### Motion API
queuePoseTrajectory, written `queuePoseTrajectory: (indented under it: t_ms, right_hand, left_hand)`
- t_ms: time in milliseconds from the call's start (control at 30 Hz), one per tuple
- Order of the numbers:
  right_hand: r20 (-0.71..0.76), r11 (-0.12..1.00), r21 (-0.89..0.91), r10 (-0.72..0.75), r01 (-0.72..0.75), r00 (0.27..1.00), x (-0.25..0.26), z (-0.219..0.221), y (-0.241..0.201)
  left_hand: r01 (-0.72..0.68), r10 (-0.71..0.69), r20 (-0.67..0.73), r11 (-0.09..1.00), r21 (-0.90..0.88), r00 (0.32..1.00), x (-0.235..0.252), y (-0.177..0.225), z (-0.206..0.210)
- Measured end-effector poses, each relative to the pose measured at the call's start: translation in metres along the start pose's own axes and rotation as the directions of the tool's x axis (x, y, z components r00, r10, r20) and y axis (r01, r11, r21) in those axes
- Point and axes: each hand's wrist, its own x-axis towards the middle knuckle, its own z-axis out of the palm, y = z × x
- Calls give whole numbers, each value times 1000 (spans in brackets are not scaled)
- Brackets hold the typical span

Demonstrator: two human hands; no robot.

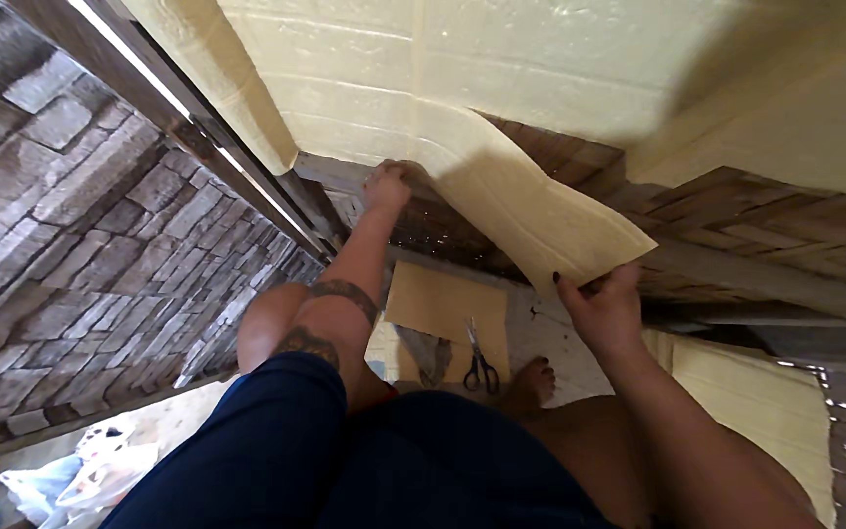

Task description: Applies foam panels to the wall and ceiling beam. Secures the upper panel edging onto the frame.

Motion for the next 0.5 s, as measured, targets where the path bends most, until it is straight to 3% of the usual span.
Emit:
queuePoseTrajectory:
  t_ms: [100, 200, 233, 300, 367, 500]
  right_hand:
    - [0, 1000, 5, 22, -22, 1000, 0, -1, -1]
    - [6, 999, 31, 15, -15, 1000, 1, -1, 2]
    - [4, 999, 38, 8, -9, 1000, 1, -1, 3]
    - [-5, 999, 50, -9, 9, 1000, 1, 0, 5]
    - [-3, 998, 58, -16, 16, 1000, 1, 0, 5]
    - [20, 997, 72, 25, -27, 999, 0, 1, 4]
  left_hand:
    - [0, 1, -75, 1000, 15, 997, -4, 5, -4]
    - [-214, 205, -136, 975, -54, 969, -6, 7, -5]
    - [-346, 324, -184, 932, -105, 928, -6, 7, -3]
    - [-599, 518, -343, 778, -191, 783, -5, 8, 6]
    - [-745, 593, -481, 627, -227, 645, -6, 14, 11]
    - [-784, 556, -590, 573, -238, 586, -10, 30, 9]
